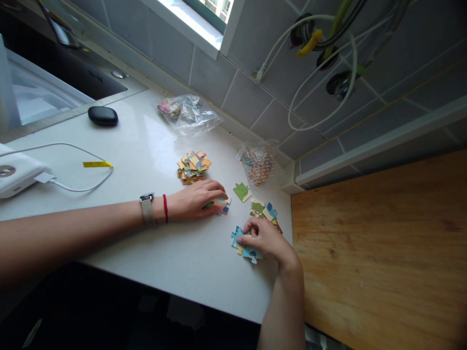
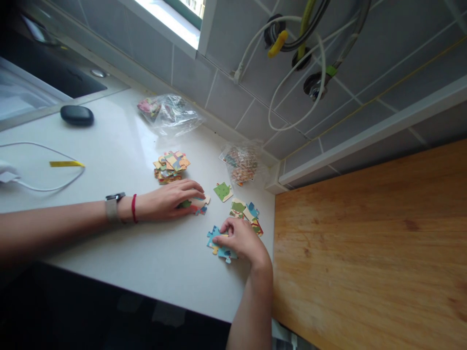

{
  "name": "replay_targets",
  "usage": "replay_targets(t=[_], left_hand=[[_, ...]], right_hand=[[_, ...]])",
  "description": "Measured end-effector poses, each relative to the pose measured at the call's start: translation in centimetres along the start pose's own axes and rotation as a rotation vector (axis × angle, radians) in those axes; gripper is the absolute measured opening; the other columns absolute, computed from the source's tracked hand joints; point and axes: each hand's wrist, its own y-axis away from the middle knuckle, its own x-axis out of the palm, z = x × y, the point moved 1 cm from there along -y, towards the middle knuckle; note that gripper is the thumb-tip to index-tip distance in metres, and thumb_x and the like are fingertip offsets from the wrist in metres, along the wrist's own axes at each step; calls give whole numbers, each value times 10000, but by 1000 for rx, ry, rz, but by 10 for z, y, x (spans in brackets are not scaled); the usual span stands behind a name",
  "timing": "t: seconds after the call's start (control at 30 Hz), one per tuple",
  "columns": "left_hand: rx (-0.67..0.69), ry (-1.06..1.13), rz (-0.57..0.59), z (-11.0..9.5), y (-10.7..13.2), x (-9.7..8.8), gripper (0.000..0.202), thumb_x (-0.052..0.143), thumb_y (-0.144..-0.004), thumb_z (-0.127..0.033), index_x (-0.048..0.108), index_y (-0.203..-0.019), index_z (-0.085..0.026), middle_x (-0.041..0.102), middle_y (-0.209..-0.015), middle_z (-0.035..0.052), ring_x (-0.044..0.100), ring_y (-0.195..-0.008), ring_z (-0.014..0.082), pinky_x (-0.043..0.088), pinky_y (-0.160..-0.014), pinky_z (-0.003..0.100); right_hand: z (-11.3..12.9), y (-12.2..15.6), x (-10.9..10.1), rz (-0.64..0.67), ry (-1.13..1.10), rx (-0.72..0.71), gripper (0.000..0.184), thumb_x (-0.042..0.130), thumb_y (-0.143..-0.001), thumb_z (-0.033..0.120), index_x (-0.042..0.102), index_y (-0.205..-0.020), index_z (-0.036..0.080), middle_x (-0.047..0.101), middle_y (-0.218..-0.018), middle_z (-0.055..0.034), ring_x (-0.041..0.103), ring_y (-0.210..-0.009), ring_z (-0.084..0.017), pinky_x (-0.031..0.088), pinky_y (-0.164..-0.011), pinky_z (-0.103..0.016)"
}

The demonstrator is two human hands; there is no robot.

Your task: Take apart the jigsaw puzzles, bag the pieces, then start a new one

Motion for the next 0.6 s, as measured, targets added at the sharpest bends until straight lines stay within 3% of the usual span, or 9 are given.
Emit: replay_targets(t=[0.1, 0.23, 0.4, 0.53, 0.6], left_hand=[[45, 43, -52, -7, -2, -2, 297, 626, -980, -211, 651, -1276, -191, 651, -1306, 150, 603, -1236, 294, 503, -1056, 459], [146, 125, -75, -17, -4, -3, 231, 617, -990, -202, 693, -1208, -205, 707, -1198, 125, 616, -1203, 265, 513, -1042, 416], [204, 126, 14, -19, -1, 0, 184, 690, -965, -249, 717, -1144, -218, 732, -1170, 102, 620, -1209, 276, 508, -1035, 425], [232, 69, 95, -19, 2, 0, 286, 767, -901, -262, 722, -1183, -242, 727, -1237, 92, 580, -1300, 324, 497, -1066, 453], [253, 44, 133, -20, 3, -1, 334, 786, -881, -273, 718, -1206, -248, 718, -1272, 90, 557, -1336, 340, 484, -1095, 465]], right_hand=[[-1, 0, 2, -11, -9, 36, 217, 881, -654, 302, 688, -672, 204, 551, -531, 67, 454, -493, -109, 280, -467, -228], [-1, -3, 7, -5, -22, 128, 271, 870, -683, 349, 649, -635, 198, 555, -535, 54, 460, -500, -109, 266, -467, -233], [4, -8, 16, -51, -142, 122, 285, 838, -727, 389, 633, -674, 197, 551, -553, 46, 472, -514, -113, 311, -480, -235], [6, -6, 17, 115, -435, 86, 360, 855, -724, 494, 666, -760, 190, 611, -614, 28, 513, -531, -116, 358, -502, -234], [4, -3, 13, 135, -527, 47, 394, 889, -697, 517, 688, -773, 187, 637, -656, 18, 537, -558, -116, 380, -518, -232]])
